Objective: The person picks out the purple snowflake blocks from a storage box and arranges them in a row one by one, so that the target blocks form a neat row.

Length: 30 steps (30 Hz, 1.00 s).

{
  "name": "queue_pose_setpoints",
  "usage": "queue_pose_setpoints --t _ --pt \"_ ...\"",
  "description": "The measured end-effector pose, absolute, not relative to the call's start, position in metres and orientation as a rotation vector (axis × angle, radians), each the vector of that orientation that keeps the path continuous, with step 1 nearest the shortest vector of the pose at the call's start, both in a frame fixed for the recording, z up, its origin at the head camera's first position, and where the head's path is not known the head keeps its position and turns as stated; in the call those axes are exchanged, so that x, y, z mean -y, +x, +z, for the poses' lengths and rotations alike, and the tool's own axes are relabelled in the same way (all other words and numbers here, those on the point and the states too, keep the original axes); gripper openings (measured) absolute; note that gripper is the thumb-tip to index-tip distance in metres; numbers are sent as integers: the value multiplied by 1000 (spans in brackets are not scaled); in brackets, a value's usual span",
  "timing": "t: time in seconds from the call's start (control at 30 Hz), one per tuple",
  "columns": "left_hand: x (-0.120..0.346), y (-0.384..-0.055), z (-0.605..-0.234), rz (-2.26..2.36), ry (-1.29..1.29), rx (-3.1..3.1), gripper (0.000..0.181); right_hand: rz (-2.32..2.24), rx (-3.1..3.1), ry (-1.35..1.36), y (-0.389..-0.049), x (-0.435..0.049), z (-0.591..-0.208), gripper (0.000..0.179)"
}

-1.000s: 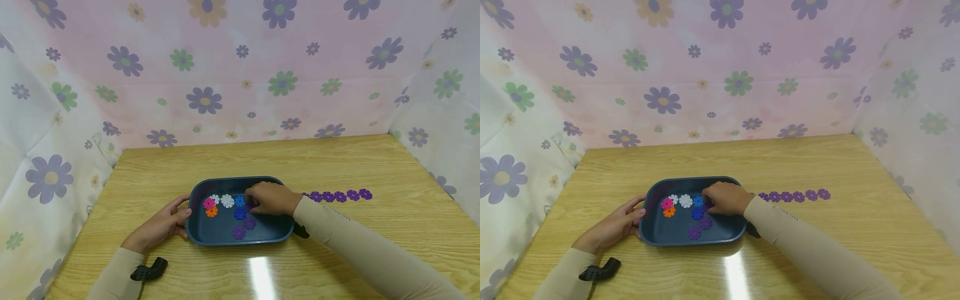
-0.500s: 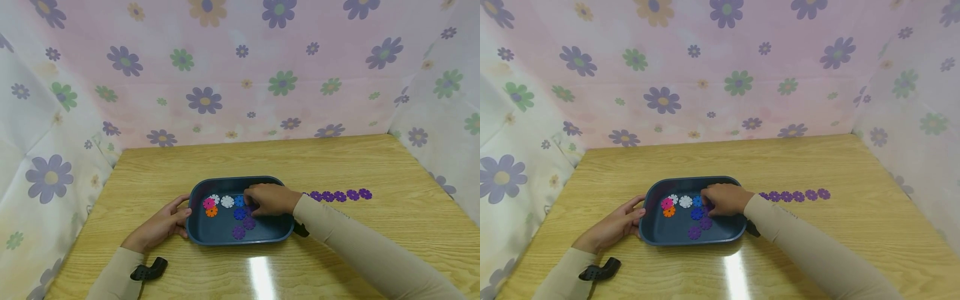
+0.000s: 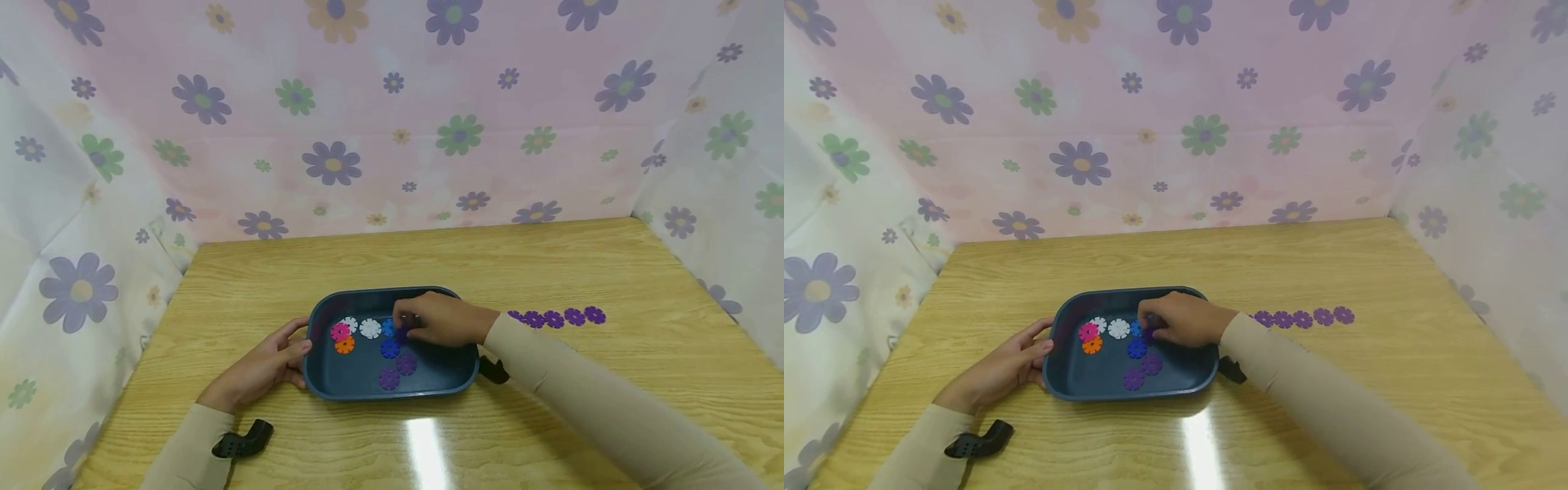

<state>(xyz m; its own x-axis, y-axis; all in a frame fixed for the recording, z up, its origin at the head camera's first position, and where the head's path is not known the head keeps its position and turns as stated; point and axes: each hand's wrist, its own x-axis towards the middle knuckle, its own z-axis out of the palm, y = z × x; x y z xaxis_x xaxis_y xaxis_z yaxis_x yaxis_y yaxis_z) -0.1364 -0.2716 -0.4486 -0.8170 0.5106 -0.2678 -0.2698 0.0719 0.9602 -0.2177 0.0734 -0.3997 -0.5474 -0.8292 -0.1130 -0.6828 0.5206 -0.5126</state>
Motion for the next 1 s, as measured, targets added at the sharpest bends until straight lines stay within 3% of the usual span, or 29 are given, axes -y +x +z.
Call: queue_pose_setpoints --t 0.3,0.57,0.87,1.0 --pt "270 -136 -446 1789 219 -1804 58 -896 -2577 -1269 -208 -113 -369 19" --pt "271 -133 -447 1779 208 -1804 60 -1063 -2819 -1118 -212 -189 -359 20" --pt "268 -136 -443 1754 230 -1839 59 -1030 -3006 -540 -217 -296 -371 18" --pt "266 -134 -442 1746 220 -1842 61 -935 -3001 -402 -216 -337 -384 20"
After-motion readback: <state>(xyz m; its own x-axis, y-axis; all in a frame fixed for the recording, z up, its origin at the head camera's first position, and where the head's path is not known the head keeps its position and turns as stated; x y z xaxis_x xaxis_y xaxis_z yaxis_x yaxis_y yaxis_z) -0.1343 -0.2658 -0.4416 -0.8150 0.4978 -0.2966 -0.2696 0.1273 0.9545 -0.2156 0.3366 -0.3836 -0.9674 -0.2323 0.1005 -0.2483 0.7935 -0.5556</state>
